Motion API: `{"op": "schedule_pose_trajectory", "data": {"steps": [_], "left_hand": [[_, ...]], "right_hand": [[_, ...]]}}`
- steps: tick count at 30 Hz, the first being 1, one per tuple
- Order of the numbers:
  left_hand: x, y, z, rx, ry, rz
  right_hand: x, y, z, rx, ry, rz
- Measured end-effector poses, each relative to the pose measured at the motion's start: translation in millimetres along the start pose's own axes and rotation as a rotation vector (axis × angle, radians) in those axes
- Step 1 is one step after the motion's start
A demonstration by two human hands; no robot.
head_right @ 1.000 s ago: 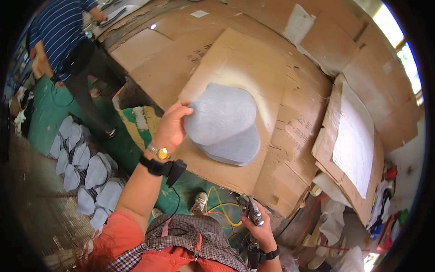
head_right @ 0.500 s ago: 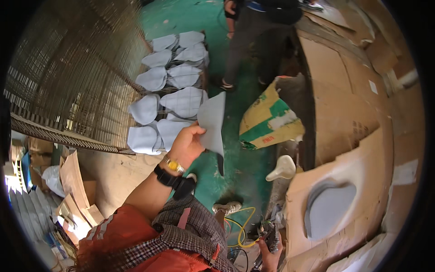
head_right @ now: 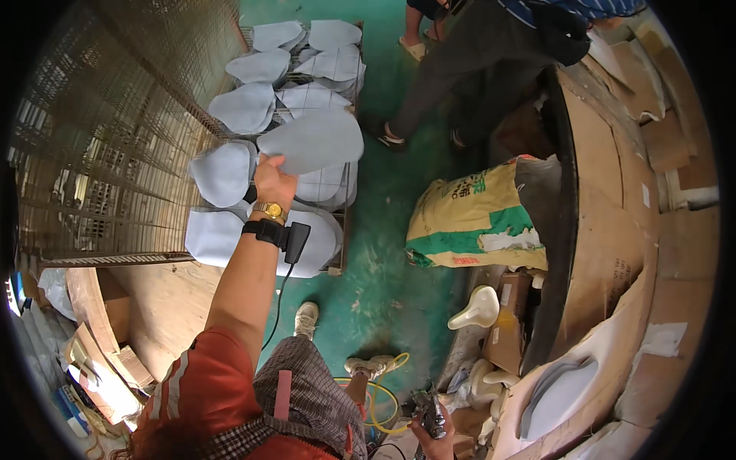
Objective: The person repeatedly picks up gray, heart-shaped foam pieces from a cardboard surface, sprays them with a handheld spray gun, and places them onto a metal drying rack. The process is repeated for multiple pieces in a continuous loop.
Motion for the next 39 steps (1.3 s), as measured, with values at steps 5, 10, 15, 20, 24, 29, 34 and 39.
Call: {"op": "schedule_pose_trajectory", "data": {"steps": [5,10,15,20,24,29,34,39], "left_hand": [[136,-38,-73,0.143,-0.151,0.221],[183,-25,-118,0.761,-0.758,0.421],[157,1,-105,0.345,-0.886,0.273],[71,109,-83,0.428,-0.58,-0.233],[19,213,-69,0.521,-0.527,-0.48],[-32,327,-89,0.593,-0.802,-0.722],[-70,383,-121,0.47,-1.137,-0.927],[-94,406,-160,0.427,-1.305,-0.896]], "right_hand": [[-7,-20,5,0.041,0.072,0.06],[-19,-17,-20,-0.086,0.065,0.063],[-9,-12,-4,0.008,0.021,0.025],[36,30,-10,0.051,-0.006,0.085],[97,109,-23,0.132,-0.099,0.196],[187,223,5,0.271,-0.333,0.499],[244,310,60,0.333,-0.511,0.842],[246,339,91,0.326,-0.757,0.621]]}}
Point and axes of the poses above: each hand's wrist, its own y-axis away from the middle knuckle, its own x-axis out of the back of the hand, z = x × y, the point moved 3 cm from there along -y, towards the middle knuckle, and after that the axes turned 10 degrees about -x, right-handed, at the moved point
